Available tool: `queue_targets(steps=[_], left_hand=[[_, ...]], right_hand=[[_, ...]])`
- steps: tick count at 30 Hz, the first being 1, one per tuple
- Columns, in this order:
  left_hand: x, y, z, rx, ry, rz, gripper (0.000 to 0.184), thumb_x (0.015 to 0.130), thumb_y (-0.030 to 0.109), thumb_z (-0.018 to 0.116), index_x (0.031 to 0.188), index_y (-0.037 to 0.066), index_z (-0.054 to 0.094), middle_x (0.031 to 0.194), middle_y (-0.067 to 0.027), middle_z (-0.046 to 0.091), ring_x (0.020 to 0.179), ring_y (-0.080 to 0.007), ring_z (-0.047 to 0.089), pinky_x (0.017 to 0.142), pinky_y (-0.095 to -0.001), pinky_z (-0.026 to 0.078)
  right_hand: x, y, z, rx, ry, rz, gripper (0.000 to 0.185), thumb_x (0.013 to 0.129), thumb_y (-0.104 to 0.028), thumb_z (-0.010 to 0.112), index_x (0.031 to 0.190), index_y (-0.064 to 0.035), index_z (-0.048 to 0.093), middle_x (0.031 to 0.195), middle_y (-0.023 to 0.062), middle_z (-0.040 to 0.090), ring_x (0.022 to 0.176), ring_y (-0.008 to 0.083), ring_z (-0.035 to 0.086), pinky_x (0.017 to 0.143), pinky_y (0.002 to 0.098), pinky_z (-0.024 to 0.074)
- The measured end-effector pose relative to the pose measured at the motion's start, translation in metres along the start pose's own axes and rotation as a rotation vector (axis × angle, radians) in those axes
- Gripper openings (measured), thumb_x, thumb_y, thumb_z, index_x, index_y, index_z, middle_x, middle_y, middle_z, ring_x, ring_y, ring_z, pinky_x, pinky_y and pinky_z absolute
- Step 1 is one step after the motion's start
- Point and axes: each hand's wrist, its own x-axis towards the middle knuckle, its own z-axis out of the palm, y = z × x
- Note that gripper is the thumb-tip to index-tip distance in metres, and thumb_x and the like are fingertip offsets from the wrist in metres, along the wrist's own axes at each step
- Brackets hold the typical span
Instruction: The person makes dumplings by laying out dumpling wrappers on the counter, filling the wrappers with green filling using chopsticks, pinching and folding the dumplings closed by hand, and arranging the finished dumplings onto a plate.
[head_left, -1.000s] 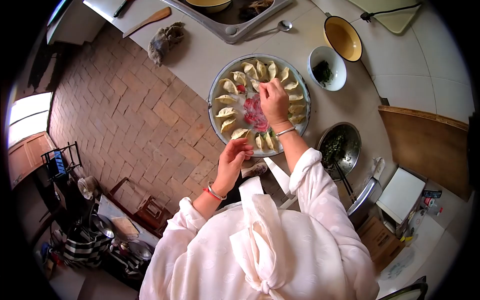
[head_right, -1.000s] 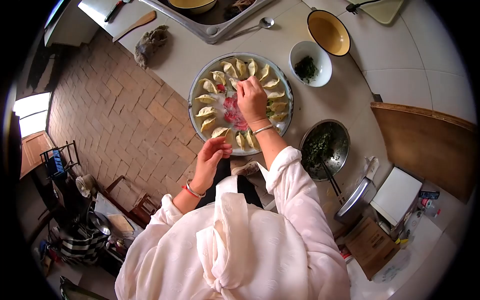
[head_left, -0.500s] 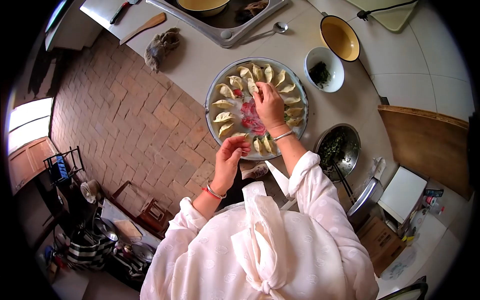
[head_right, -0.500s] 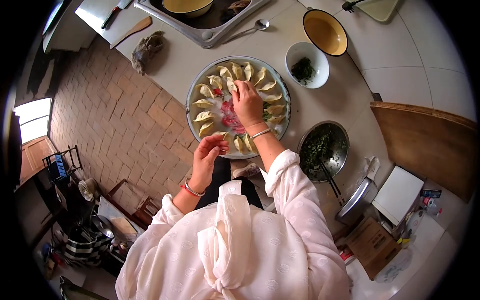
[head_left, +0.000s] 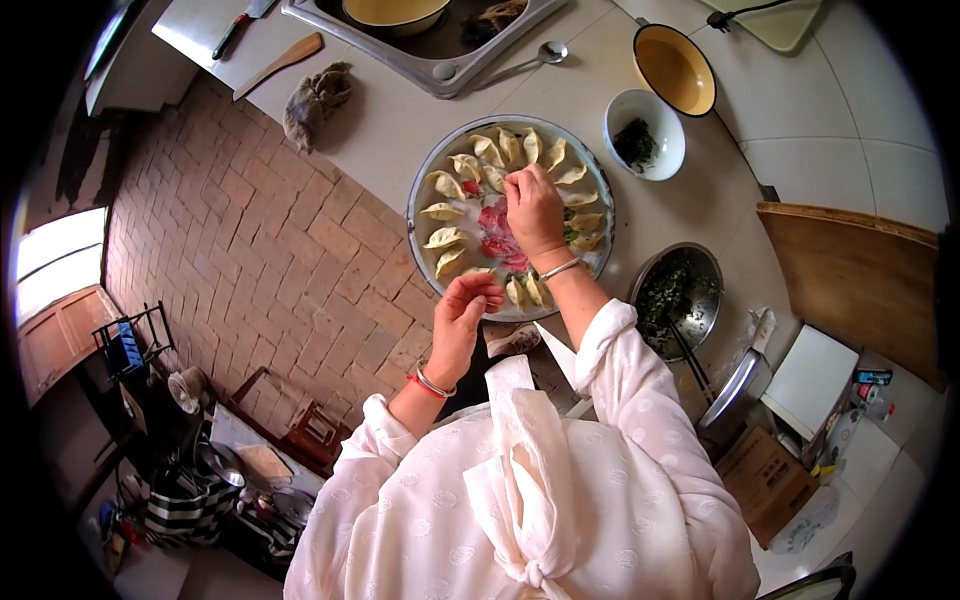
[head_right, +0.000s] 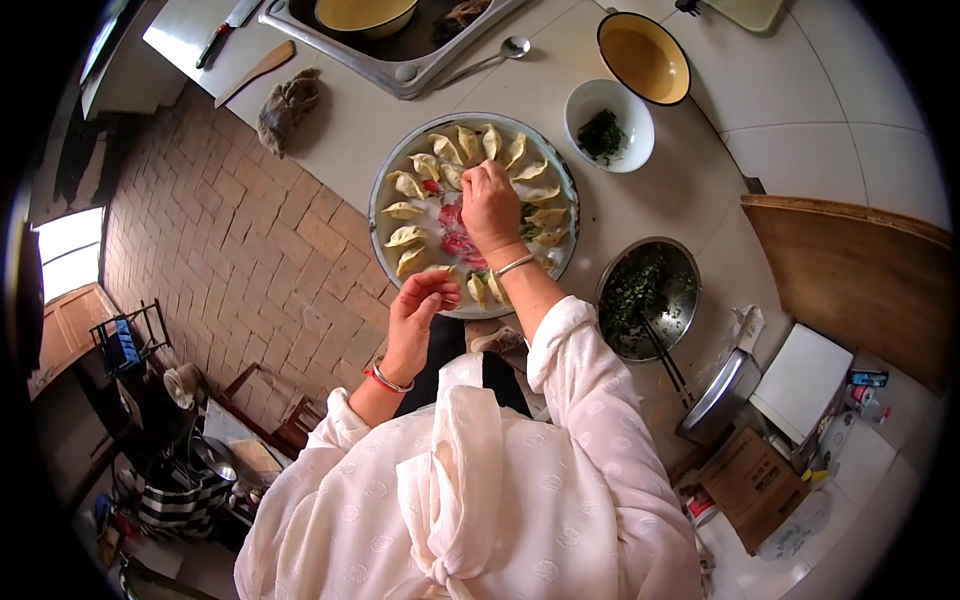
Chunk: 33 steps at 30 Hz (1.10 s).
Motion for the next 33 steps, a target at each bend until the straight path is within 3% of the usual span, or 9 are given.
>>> queue_targets(steps=[8,18,21,24,25,26,27,29,33], left_hand=[[0.014,0.012,0.007,0.026,-0.018,0.054,0.026,0.094,-0.003,0.046,0.119,-0.001,0.056,0.105,-0.0089,0.066,0.092,-0.0148,0.063,0.085,-0.0292,0.050],[0.024,0.025,0.022,0.114,-0.056,0.078,0.026,0.094,-0.004,0.046,0.118,-0.002,0.056,0.106,-0.0083,0.065,0.092,-0.0137,0.062,0.084,-0.0280,0.050],[0.042,0.033,0.025,0.263,-0.060,0.291,0.026,0.093,-0.007,0.047,0.117,-0.002,0.056,0.105,-0.0074,0.065,0.094,-0.0138,0.061,0.083,-0.0284,0.050],[0.077,0.056,0.030,0.979,-0.011,0.739,0.032,0.090,-0.008,0.047,0.117,0.002,0.059,0.113,-0.0141,0.063,0.103,-0.0257,0.062,0.083,-0.0374,0.051],[0.087,0.067,0.037,1.245,-0.078,0.865,0.037,0.087,-0.008,0.046,0.121,0.003,0.057,0.118,-0.0161,0.061,0.110,-0.0330,0.058,0.089,-0.0424,0.049],[0.091,0.068,0.047,1.412,-0.041,0.719,0.044,0.084,-0.008,0.046,0.125,0.004,0.056,0.126,-0.0152,0.059,0.118,-0.0340,0.055,0.096,-0.0427,0.046],[0.107,0.062,0.037,1.604,-0.173,0.974,0.054,0.081,-0.009,0.045,0.132,0.007,0.053,0.133,-0.0129,0.056,0.122,-0.0332,0.053,0.103,-0.0413,0.044],[0.122,0.059,0.039,1.568,-0.432,1.003,0.060,0.077,-0.011,0.043,0.133,0.008,0.054,0.133,-0.0119,0.057,0.124,-0.0315,0.052,0.105,-0.0407,0.042],[0.143,0.049,0.017,1.821,-0.489,0.919,0.047,0.085,0.000,0.049,0.132,0.008,0.055,0.128,-0.0121,0.058,0.118,-0.0325,0.054,0.100,-0.0429,0.044]], right_hand=[[-0.005,-0.007,-0.005,-0.013,-0.023,0.079,0.031,0.079,-0.007,0.069,0.107,-0.0053,0.057,0.086,0.0100,0.059,0.082,0.0291,0.061,0.073,0.0392,0.0503],[-0.007,-0.015,-0.048,0.045,-0.047,0.121,0.017,0.082,-0.010,0.067,0.096,-0.0055,0.060,0.089,0.0105,0.060,0.086,0.0300,0.061,0.076,0.0392,0.0504],[-0.017,-0.025,-0.082,0.129,-0.001,0.092,0.010,0.083,-0.008,0.067,0.090,-0.0052,0.061,0.085,0.0101,0.061,0.082,0.0291,0.062,0.072,0.0377,0.0511],[-0.044,-0.038,-0.134,0.193,0.078,0.048,0.006,0.083,-0.004,0.066,0.088,-0.0047,0.063,0.081,0.0101,0.062,0.074,0.0285,0.063,0.066,0.0369,0.0515],[-0.058,-0.042,-0.150,0.234,0.113,0.038,0.008,0.083,-0.004,0.066,0.090,-0.0044,0.063,0.081,0.0101,0.062,0.074,0.0282,0.063,0.066,0.0373,0.0514],[-0.076,-0.045,-0.169,0.248,0.151,0.041,0.009,0.083,-0.003,0.067,0.091,-0.0042,0.063,0.081,0.0100,0.062,0.073,0.0280,0.063,0.065,0.0376,0.0513],[-0.099,-0.044,-0.193,0.233,0.192,0.059,0.011,0.082,-0.002,0.067,0.092,-0.0039,0.063,0.081,0.0099,0.063,0.072,0.0277,0.063,0.064,0.0380,0.0513],[-0.147,-0.045,-0.234,0.222,0.277,0.085,0.015,0.081,0.000,0.068,0.095,-0.0043,0.064,0.081,0.0097,0.063,0.070,0.0275,0.062,0.061,0.0380,0.0506],[-0.259,-0.042,-0.305,0.046,0.412,0.400,0.013,0.082,0.000,0.067,0.093,-0.0051,0.065,0.080,0.0097,0.062,0.068,0.0270,0.062,0.059,0.0343,0.0497]])
